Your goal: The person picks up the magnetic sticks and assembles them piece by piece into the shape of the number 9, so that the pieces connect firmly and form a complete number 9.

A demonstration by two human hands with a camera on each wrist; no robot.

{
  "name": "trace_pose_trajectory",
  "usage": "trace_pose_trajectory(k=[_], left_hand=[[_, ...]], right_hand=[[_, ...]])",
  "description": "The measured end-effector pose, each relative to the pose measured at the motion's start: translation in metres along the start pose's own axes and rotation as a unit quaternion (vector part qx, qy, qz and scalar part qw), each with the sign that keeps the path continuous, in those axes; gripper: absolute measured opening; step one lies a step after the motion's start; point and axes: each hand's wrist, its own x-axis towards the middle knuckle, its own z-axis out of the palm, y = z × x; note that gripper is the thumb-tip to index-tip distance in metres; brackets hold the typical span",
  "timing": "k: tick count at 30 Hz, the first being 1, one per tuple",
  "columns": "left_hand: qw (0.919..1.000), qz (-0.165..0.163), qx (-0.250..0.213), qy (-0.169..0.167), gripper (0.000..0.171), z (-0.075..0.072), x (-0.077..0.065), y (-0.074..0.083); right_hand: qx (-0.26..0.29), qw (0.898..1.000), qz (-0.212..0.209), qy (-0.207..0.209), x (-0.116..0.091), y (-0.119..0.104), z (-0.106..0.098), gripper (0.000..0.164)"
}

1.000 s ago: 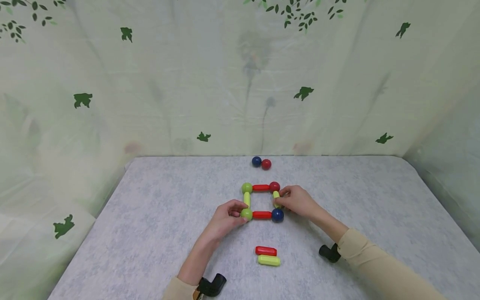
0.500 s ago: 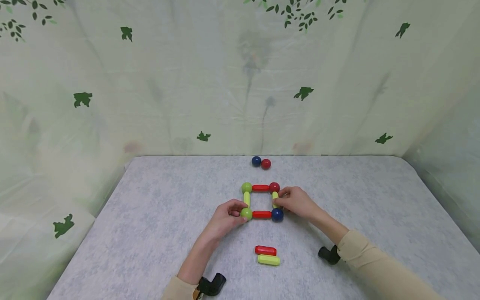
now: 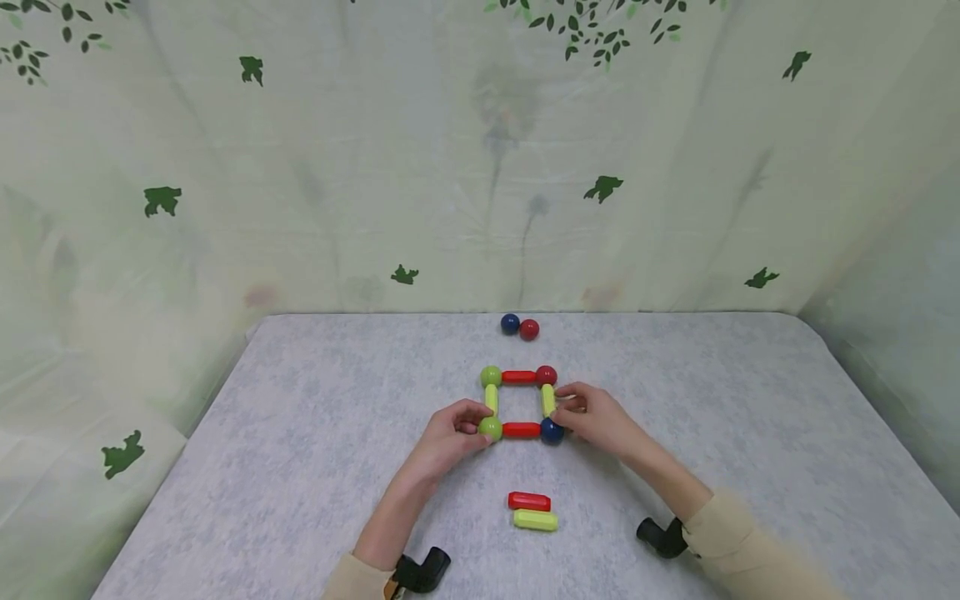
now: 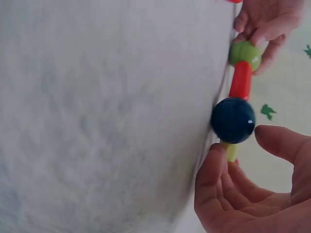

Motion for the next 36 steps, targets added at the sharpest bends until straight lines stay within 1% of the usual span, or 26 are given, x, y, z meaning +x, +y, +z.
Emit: trace_pose_trajectory(k=[7, 11, 15, 22, 24, 26, 31, 36], left_hand=[[1.0, -0.001, 0.006, -0.003, 0.03, 0.0, 0.002, -0.002], [1.0, -0.001, 0.009, -0.003, 0.03, 0.0, 0.003, -0.003], [1.0, -0.004, 0.006, -0.003, 0.03, 0.0, 0.003, -0.001], [0.9999, -0.01, 0.004, -0.001, 0.03, -0.001, 0.002, -0.001], [1.0, -0.008, 0.004, 0.0, 0.03, -0.001, 0.003, -0.002], [1.0, -0.006, 0.003, 0.001, 0.03, -0.001, 0.003, -0.002], [1.0, -0.001, 0.002, 0.002, 0.03, -0.001, 0.003, -0.002], [1.0, 0.002, 0.001, 0.002, 0.03, 0.0, 0.003, -0.002]], right_hand=[[0.012, 0.999, -0.035, 0.015, -0.029, -0.009, -0.003, 0.04], [0.004, 0.999, -0.024, 0.029, -0.048, -0.016, -0.002, 0.041], [0.003, 0.999, -0.013, 0.032, -0.066, -0.022, 0.001, 0.038], [0.023, 1.0, -0.013, 0.011, -0.091, -0.024, 0.014, 0.032], [0.028, 0.999, -0.021, 0.001, -0.095, -0.023, 0.018, 0.031], [0.031, 0.999, -0.019, -0.003, -0.099, -0.023, 0.022, 0.03], [0.023, 1.0, -0.016, -0.009, -0.1, -0.017, 0.034, 0.03], [0.001, 0.998, -0.054, -0.039, -0.099, -0.005, 0.042, 0.028]])
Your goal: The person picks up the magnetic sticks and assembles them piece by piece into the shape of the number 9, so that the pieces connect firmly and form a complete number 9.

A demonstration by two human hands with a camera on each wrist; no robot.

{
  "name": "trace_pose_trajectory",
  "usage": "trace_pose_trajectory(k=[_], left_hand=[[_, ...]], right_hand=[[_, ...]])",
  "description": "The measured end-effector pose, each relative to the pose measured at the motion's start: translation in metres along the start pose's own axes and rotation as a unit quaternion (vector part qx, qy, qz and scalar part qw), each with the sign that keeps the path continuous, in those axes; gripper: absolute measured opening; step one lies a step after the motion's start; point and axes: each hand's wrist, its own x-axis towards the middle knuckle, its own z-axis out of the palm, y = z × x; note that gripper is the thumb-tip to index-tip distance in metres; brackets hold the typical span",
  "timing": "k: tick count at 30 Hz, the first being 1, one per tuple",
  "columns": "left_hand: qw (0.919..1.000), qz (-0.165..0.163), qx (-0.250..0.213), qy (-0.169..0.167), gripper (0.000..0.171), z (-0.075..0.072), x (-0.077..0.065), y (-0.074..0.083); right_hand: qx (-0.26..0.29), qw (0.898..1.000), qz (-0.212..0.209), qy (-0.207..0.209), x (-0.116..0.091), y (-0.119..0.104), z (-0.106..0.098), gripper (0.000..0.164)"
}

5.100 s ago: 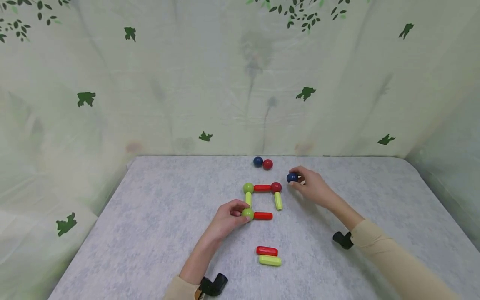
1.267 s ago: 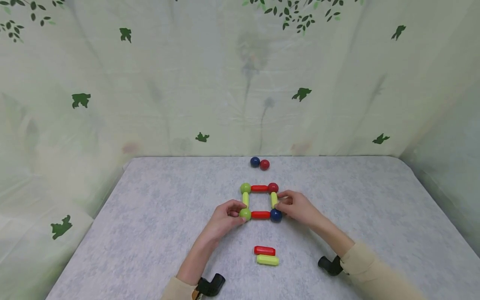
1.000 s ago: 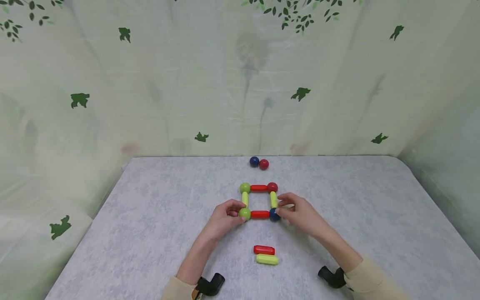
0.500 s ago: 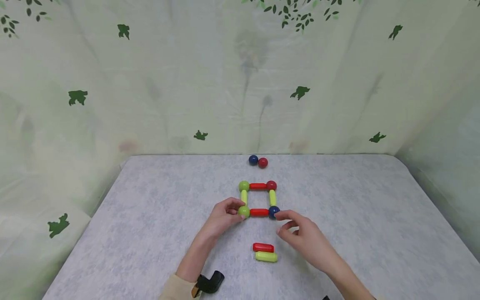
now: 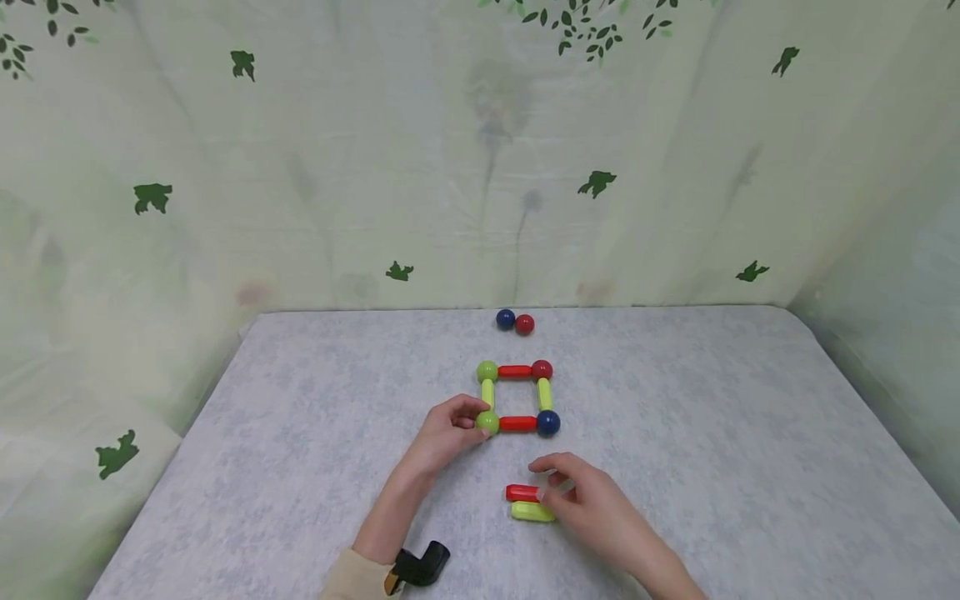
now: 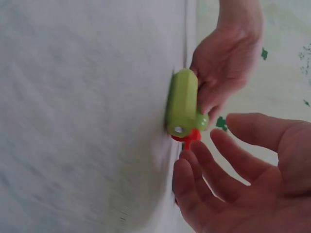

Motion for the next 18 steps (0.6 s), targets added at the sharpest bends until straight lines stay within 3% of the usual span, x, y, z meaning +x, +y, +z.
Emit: trace_pose_trajectory(k=[5, 12, 18], left_hand=[[1.0, 0.002, -0.003, 0.003, 0.03, 0.0, 0.001, 0.0], [1.0, -0.002, -0.003, 0.001, 0.03, -0.001, 0.002, 0.0], [1.0, -0.001, -0.001, 0.0, 0.03, 0.0, 0.003, -0.001]], right_hand=[[0.001, 0.999, -0.028, -0.036, 0.004, 0.01, 0.003, 0.026], [-0.008, 0.998, -0.051, -0.038, 0.012, 0.019, 0.002, 0.022], [-0.028, 0.998, -0.03, -0.048, 0.019, 0.017, 0.002, 0.021]])
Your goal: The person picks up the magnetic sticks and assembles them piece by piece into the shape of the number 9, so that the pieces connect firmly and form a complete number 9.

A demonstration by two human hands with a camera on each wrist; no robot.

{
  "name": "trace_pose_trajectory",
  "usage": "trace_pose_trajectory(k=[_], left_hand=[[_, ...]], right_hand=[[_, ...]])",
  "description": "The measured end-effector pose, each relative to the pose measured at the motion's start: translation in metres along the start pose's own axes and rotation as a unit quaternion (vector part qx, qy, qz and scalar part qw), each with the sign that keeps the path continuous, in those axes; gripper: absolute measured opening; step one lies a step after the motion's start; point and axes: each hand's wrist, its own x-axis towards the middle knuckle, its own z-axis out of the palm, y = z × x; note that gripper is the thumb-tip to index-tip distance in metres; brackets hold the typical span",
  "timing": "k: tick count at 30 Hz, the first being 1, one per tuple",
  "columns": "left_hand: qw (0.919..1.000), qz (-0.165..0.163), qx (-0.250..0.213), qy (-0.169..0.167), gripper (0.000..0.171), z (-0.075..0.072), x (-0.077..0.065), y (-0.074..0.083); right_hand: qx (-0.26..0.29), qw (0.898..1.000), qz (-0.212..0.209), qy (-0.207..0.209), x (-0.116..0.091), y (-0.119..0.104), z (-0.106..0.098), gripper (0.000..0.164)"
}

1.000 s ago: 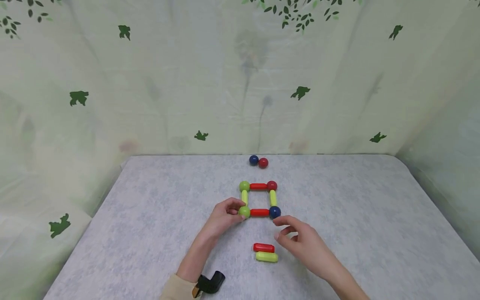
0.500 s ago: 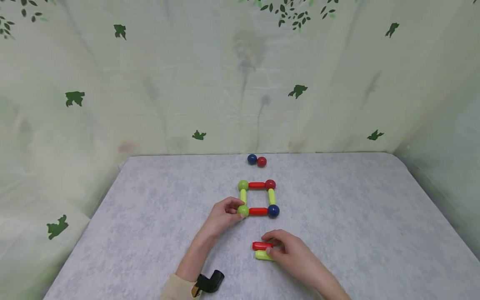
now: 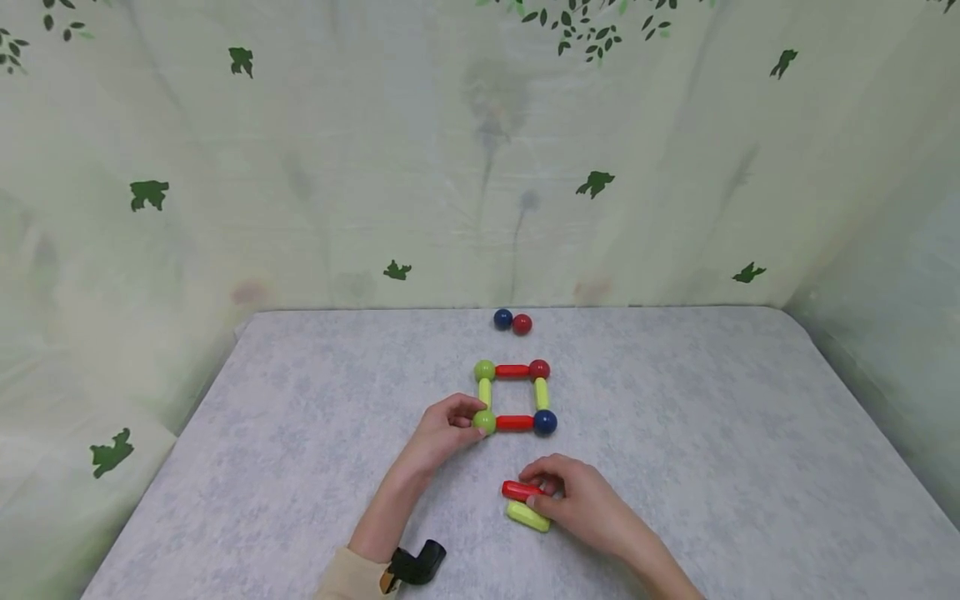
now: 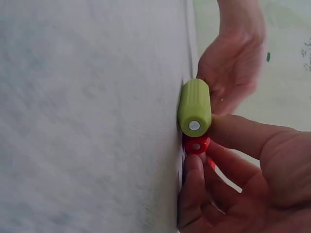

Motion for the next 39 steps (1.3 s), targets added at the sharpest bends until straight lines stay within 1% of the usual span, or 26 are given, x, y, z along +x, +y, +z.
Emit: trace_pose_trajectory(k=[3, 5, 10, 15, 20, 23, 27, 31, 34, 35, 39], left_hand=[[1.0, -0.002, 0.004, -0.004, 0.03, 0.0, 0.001, 0.0], [1.0, -0.004, 0.004, -0.006, 0.03, 0.0, 0.001, 0.001], [1.0, -0.004, -0.003, 0.0, 0.03, -0.002, -0.002, 0.002], [1.0, -0.001, -0.009, 0.001, 0.031, -0.003, -0.005, 0.004], [1.0, -0.006, -0.006, 0.002, 0.031, -0.003, -0.004, 0.004], [0.9999, -0.011, -0.002, 0.001, 0.03, -0.003, -0.003, 0.003], [0.9999, -0.012, 0.0, 0.002, 0.03, -0.003, -0.002, 0.002], [0.9999, -0.011, 0.001, 0.001, 0.031, -0.003, -0.002, 0.003], [0.9999, -0.013, 0.001, 0.0, 0.032, -0.002, -0.002, 0.003], [0.9999, -0.014, 0.001, 0.0, 0.032, -0.002, -0.004, 0.007], [0.9999, -0.016, 0.002, -0.001, 0.033, -0.001, -0.003, 0.008]], right_hand=[[-0.017, 1.0, 0.019, -0.013, 0.004, -0.003, -0.002, 0.021], [-0.02, 0.999, 0.019, -0.02, 0.005, -0.004, -0.004, 0.021], [0.006, 0.999, -0.001, -0.038, 0.003, -0.004, -0.008, 0.021], [0.033, 0.998, 0.0, -0.055, 0.0, -0.003, -0.011, 0.023], [0.044, 0.997, 0.002, -0.066, 0.002, -0.001, -0.016, 0.023], [0.049, 0.997, 0.017, -0.051, 0.005, 0.0, -0.02, 0.022], [0.066, 0.997, 0.044, -0.004, 0.007, 0.002, -0.022, 0.023], [0.097, 0.993, 0.062, 0.034, 0.008, 0.003, -0.023, 0.021], [0.105, 0.99, 0.077, 0.047, 0.008, 0.003, -0.024, 0.022], [0.105, 0.99, 0.085, 0.05, 0.008, 0.002, -0.024, 0.022], [0.108, 0.986, 0.109, 0.06, 0.009, 0.001, -0.023, 0.022]])
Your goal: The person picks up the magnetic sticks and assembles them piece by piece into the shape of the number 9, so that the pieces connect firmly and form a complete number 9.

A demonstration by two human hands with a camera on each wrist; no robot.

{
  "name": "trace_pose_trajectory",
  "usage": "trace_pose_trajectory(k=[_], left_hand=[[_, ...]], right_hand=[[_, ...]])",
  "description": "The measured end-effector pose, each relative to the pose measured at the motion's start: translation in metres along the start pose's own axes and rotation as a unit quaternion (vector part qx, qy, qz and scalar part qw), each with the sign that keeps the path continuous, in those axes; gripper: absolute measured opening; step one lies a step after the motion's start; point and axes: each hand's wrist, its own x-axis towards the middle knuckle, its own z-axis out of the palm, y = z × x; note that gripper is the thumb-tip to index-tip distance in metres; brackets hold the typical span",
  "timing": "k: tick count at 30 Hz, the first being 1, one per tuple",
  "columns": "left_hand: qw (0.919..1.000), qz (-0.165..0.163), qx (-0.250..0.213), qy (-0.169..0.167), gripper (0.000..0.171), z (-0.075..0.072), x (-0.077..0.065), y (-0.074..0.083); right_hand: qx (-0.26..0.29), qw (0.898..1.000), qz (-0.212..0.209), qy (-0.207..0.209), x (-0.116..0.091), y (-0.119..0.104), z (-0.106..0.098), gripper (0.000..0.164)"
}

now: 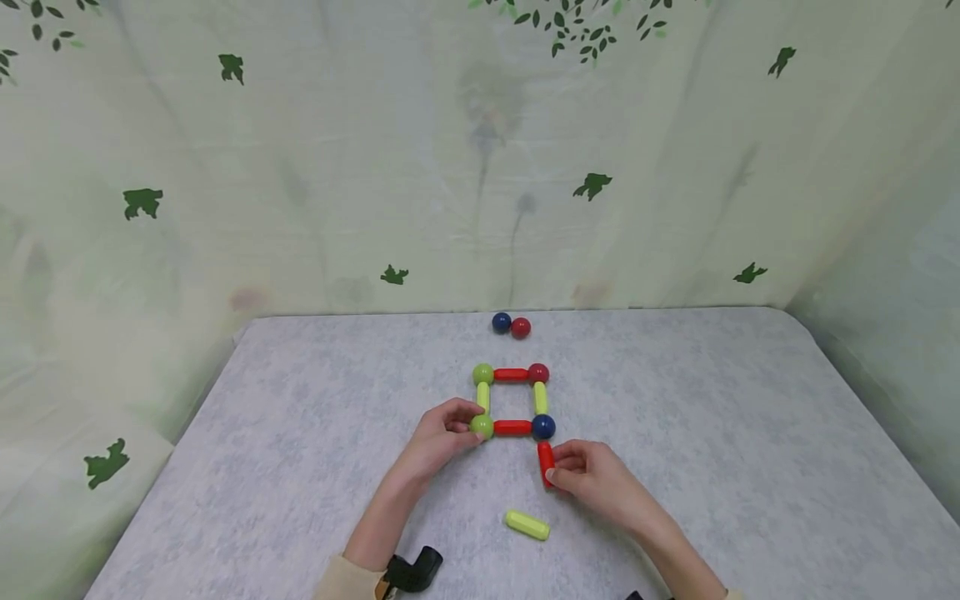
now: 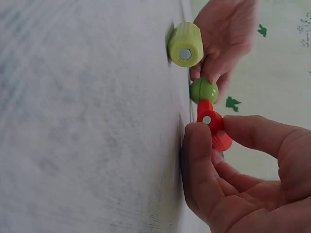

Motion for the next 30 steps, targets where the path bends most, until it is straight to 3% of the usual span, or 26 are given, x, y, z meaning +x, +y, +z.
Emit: trace_pose_trajectory(k=[13, 22, 30], left_hand=[[1.0, -0.006, -0.004, 0.0, 0.03, -0.001, 0.005, -0.006], [1.0, -0.007, -0.001, 0.0, 0.03, -0.001, 0.006, -0.007], [1.0, -0.003, 0.008, -0.002, 0.031, -0.001, 0.005, -0.008]], right_hand=[[0.02, 0.999, -0.001, 0.04, 0.003, 0.002, 0.001, 0.029], [-0.021, 0.999, -0.002, 0.042, 0.005, 0.004, 0.003, 0.035], [-0.033, 0.998, 0.012, 0.061, 0.002, -0.001, -0.01, 0.027]])
